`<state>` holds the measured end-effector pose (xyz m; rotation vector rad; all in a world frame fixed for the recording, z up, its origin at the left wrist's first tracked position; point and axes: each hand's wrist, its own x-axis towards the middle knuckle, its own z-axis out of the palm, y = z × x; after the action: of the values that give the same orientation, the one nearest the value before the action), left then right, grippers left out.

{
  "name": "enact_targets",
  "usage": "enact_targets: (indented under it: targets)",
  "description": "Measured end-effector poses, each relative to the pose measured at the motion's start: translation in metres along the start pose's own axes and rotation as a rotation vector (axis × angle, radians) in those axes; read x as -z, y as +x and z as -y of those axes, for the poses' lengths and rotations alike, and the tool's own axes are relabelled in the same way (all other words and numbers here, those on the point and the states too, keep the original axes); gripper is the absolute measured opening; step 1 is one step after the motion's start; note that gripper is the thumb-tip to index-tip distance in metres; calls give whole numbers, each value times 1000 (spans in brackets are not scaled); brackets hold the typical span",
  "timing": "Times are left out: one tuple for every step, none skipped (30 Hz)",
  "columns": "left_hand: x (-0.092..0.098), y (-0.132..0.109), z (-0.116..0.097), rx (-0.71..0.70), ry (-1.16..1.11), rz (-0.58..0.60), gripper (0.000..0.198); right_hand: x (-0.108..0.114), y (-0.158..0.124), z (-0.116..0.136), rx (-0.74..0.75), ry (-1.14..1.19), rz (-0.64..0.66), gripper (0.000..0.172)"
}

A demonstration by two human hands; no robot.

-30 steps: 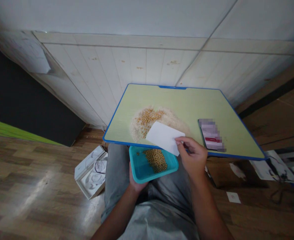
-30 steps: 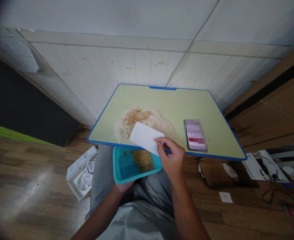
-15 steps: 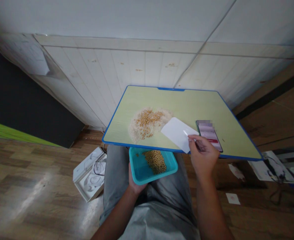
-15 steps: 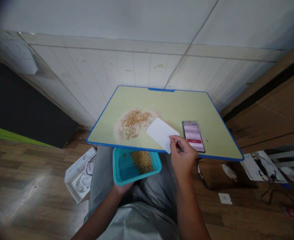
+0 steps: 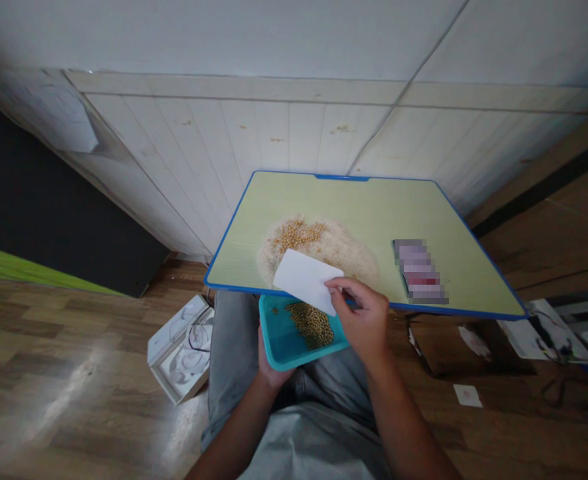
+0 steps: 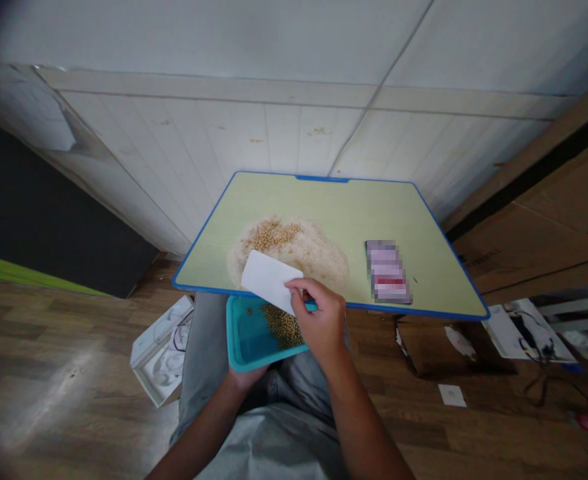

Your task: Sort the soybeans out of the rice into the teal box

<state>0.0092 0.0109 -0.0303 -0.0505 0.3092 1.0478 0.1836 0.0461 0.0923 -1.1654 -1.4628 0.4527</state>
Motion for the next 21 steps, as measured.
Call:
enact_targets:
  targets:
    - [-2, 0, 0, -4, -1, -12, 65, 0, 0, 0, -1, -3, 12, 19]
    - [-4, -1, 1, -9, 0, -21, 65, 1, 0, -1, -4, -7, 18, 20]
    - [-7, -1, 1, -13, 2, -26, 66, 2, 1, -3, -9, -14, 17, 20]
    - [-11, -2, 1, -16, 5, -24, 66, 4, 1, -5, -13, -23, 8, 19]
    - [-14, -4, 1, -17, 6, -19, 68, 6, 2, -7, -19, -35, -9, 19]
    - [-17, -5, 1, -14, 7, -11, 69, 9, 3, -10, -25, -47, -32, 18]
    - [-18, -6, 1, -10, 7, -2, 70, 11, 5, -13, -36, -59, -58, 17]
    - [-19, -7, 0, -6, 7, 6, 70, 13, 8, -17, -50, -69, -84, 17]
    - [-19, -7, 0, -1, 7, 14, 71, 16, 10, -22, -70, -78, -109, 16]
    - [-18, -8, -1, 6, 8, 25, 71, 18, 13, -27, -90, -81, -132, 15]
    - [-16, -8, -1, 11, 8, 35, 72, 20, 17, -32, -103, -76, -157, 15]
    - [-14, -8, -2, 17, 10, 46, 72, 22, 20, -37, -113, -70, -182, 15]
    - [-12, -9, -2, 22, 11, 56, 72, 24, 23, -42, -118, -69, -206, 15]
    - [-9, -9, -3, 27, 12, 64, 72, 26, 26, -46, -121, -67, -229, 14]
    - [-7, -10, -3, 30, 13, 70, 73, 27, 29, -49, -121, -64, -248, 14]
    - [-6, -10, -3, 33, 14, 73, 73, 29, 31, -51, -120, -59, -260, 13]
    - [-4, -11, -4, 35, 14, 75, 75, 29, 33, -51, -117, -51, -272, 13]
    - [-3, -11, -4, 36, 13, 75, 76, 30, 35, -50, -113, -40, -286, 13]
    - [-3, -12, -4, 39, 13, 75, 77, 30, 36, -48, -108, -27, -300, 13]
    - [-3, -12, -5, 41, 13, 74, 77, 29, 36, -45, -100, -13, -315, 12]
    - [-3, -13, -5, 43, 13, 73, 78, 28, 36, -41, -92, 1, -328, 11]
